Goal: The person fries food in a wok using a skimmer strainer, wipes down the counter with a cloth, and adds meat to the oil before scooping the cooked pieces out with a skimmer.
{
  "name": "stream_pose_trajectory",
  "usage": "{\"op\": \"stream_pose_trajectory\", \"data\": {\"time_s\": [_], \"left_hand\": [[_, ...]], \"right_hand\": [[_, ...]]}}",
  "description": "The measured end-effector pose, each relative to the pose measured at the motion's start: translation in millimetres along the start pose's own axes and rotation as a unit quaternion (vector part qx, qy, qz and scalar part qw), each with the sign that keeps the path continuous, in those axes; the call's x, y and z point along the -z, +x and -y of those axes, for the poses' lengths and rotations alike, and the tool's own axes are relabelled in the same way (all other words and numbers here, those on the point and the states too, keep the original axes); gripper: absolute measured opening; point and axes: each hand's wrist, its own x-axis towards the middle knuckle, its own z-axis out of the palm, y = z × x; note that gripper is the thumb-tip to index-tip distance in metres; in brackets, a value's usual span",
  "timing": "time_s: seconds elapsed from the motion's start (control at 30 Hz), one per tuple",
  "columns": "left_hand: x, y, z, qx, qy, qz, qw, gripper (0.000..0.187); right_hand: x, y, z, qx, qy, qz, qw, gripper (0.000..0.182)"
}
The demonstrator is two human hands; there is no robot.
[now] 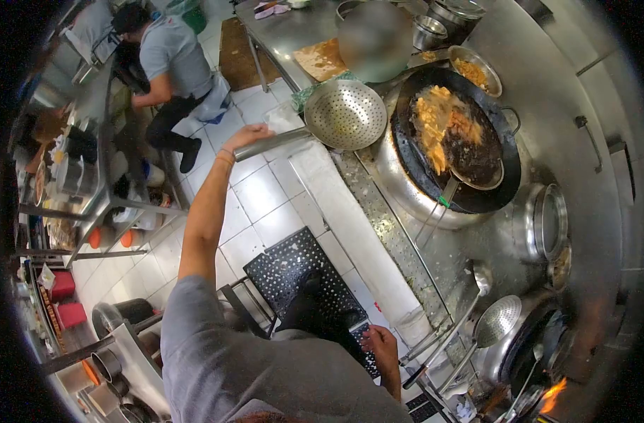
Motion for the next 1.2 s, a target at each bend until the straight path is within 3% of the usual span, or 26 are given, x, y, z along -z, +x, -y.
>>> {"op": "stream_pose_trajectory", "data": {"time_s": [0.03, 0.1, 0.17, 0.23, 0.37, 0.43, 0.47, 0.53, 0.67, 0.73, 0.77, 0.83, 0.87, 0.93, 0.97, 1.0, 1.03, 1.1, 1.13, 1.2], "left_hand": [[2, 7, 0, -0.002, 0.0, 0.001, 1.0, 0.037], [9, 20, 0, -0.053, -0.221, -0.052, 0.972, 0.037], [15, 27, -27, -0.085, -0.194, -0.05, 0.976, 0.036], [21, 36, -46, -0.093, 0.012, -0.057, 0.994, 0.042], [14, 77, -22, -0.066, 0.075, -0.073, 0.992, 0.042], [6, 73, -23, -0.138, 0.348, -0.102, 0.921, 0.039], [1, 72, -24, -0.136, 0.347, -0.102, 0.922, 0.039], [-6, 68, -26, -0.2, 0.421, -0.134, 0.875, 0.032], [-10, 56, -17, -0.228, 0.422, -0.137, 0.867, 0.028], [-13, 46, 13, -0.275, 0.17, -0.114, 0.939, 0.023], [-21, 38, 22, -0.276, 0.173, -0.112, 0.939, 0.023], [-39, 7, 42, -0.189, -0.03, -0.135, 0.972, 0.025], [-51, -15, 42, -0.186, -0.026, -0.132, 0.973, 0.025], [-85, -57, 23, -0.168, -0.188, -0.138, 0.958, 0.032], [-103, -61, 23, -0.059, -0.125, -0.142, 0.98, 0.038], [-137, -56, 30, -0.167, -0.349, -0.207, 0.898, 0.037], [-148, -67, 23, -0.093, -0.402, -0.137, 0.901, 0.036], [-174, -98, -7, -0.012, -0.352, -0.153, 0.923, 0.035], [-187, -105, -14, -0.009, -0.348, -0.145, 0.926, 0.035], [-204, -112, -26, -0.011, -0.197, -0.208, 0.958, 0.033]], "right_hand": [[-2, 1, 0, -0.002, -0.005, -0.009, 1.0, 0.028], [-1, 1, 0, -0.005, -0.003, -0.005, 1.0, 0.028], [-2, 3, 1, -0.004, -0.005, -0.001, 1.0, 0.029], [-3, 6, 2, -0.004, -0.007, 0.001, 1.0, 0.03], [-7, 5, 8, 0.012, -0.023, -0.017, 1.0, 0.031], [-14, -1, 12, 0.009, -0.051, -0.018, 0.999, 0.032], [-19, -4, 17, 0.013, -0.055, -0.007, 0.998, 0.032], [-32, -2, 29, 0.011, -0.075, 0.012, 0.997, 0.032], [-39, 13, 31, 0.028, -0.093, 0.065, 0.993, 0.032], [-39, 13, 37, 0.034, -0.081, 0.053, 0.995, 0.032], [-40, 13, 40, 0.039, -0.069, 0.043, 0.996, 0.032], [-37, 18, 36, 0.027, -0.055, 0.038, 0.997, 0.032], [-35, 21, 34, 0.016, -0.045, 0.031, 0.998, 0.031], [-39, 27, 34, 0.012, -0.055, 0.042, 0.998, 0.031], [-41, 31, 35, 0.015, -0.068, 0.052, 0.996, 0.03], [-40, 33, 33, 0.035, -0.063, 0.063, 0.995, 0.029], [-41, 34, 32, 0.028, -0.055, 0.057, 0.996, 0.029], [-45, 39, 35, 0.05, -0.036, 0.072, 0.995, 0.028], [-45, 37, 35, 0.046, -0.028, 0.068, 0.996, 0.028], [-44, 36, 36, 0.057, -0.026, 0.081, 0.995, 0.028]]}}
